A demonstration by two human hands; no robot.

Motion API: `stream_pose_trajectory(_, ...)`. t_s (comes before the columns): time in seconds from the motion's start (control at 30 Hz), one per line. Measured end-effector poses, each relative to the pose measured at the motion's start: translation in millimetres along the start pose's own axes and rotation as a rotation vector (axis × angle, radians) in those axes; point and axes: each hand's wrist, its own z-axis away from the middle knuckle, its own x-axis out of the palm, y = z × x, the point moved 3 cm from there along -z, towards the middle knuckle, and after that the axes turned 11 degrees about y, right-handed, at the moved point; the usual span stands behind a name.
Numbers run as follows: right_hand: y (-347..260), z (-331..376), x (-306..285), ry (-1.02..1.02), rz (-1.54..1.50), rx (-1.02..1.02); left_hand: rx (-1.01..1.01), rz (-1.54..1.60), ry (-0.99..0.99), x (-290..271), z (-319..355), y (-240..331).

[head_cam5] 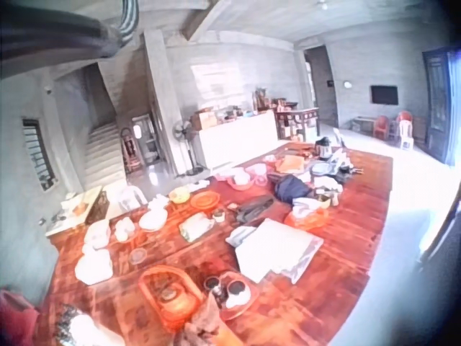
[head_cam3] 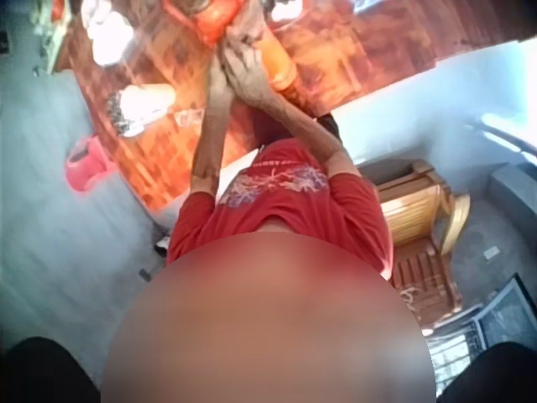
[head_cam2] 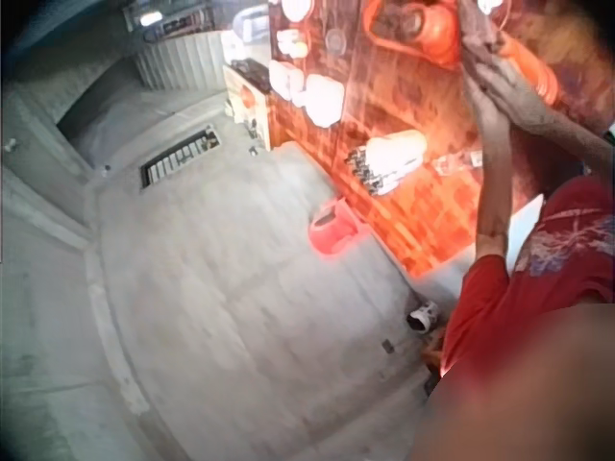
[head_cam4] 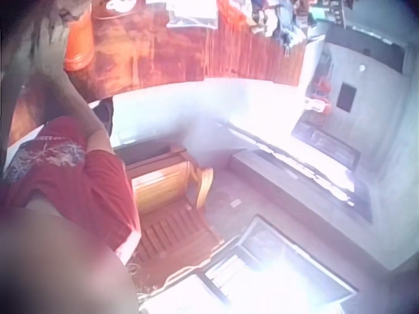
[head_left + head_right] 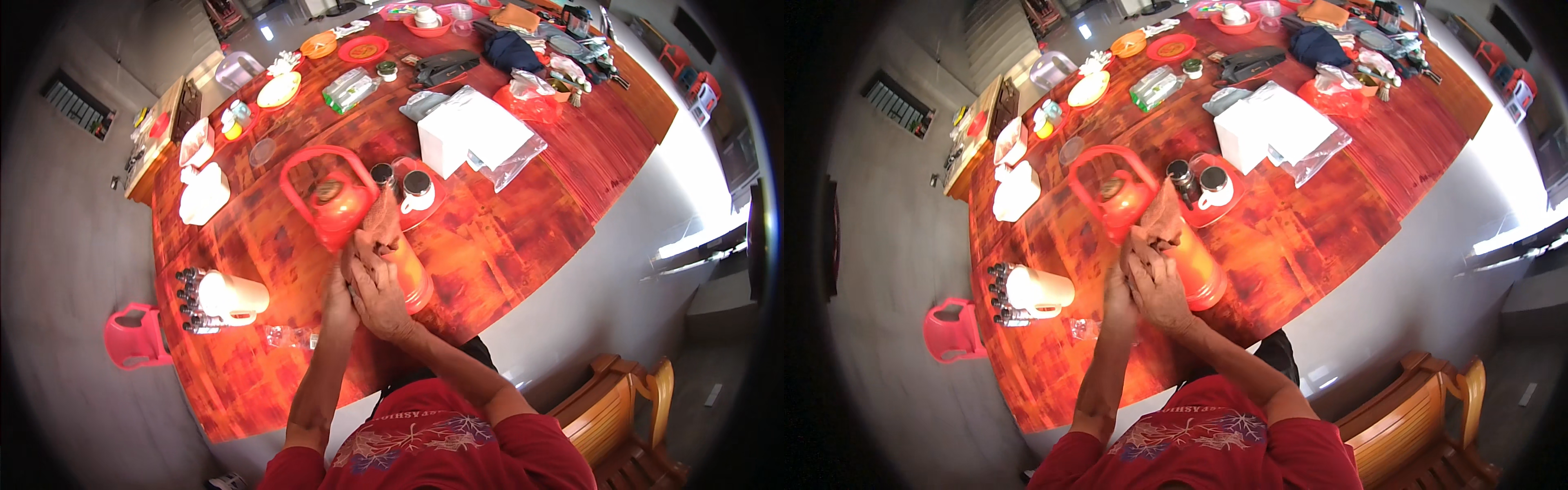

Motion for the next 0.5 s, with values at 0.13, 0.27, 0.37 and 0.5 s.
stream_pose_trajectory(0.13, 20, 44, 3, -0.033, 0.122, 0.114, 0.111, 0.011, -0.103, -2, -9, 28)
stream_pose_trajectory(0.27, 81, 76, -16, -0.085, 0.369, 0.131, 0.138, -0.015, -0.122, 21, 11, 56)
stream_pose_trajectory(0.37, 112, 48, -15, 0.154, 0.025, 0.601, 0.206, -0.043, -0.062, 32, 19, 65)
stream_pose_trajectory(0.5, 12, -25, -10, 0.098, -0.005, 0.16, 0.184, -0.006, -0.048, 34, 19, 58)
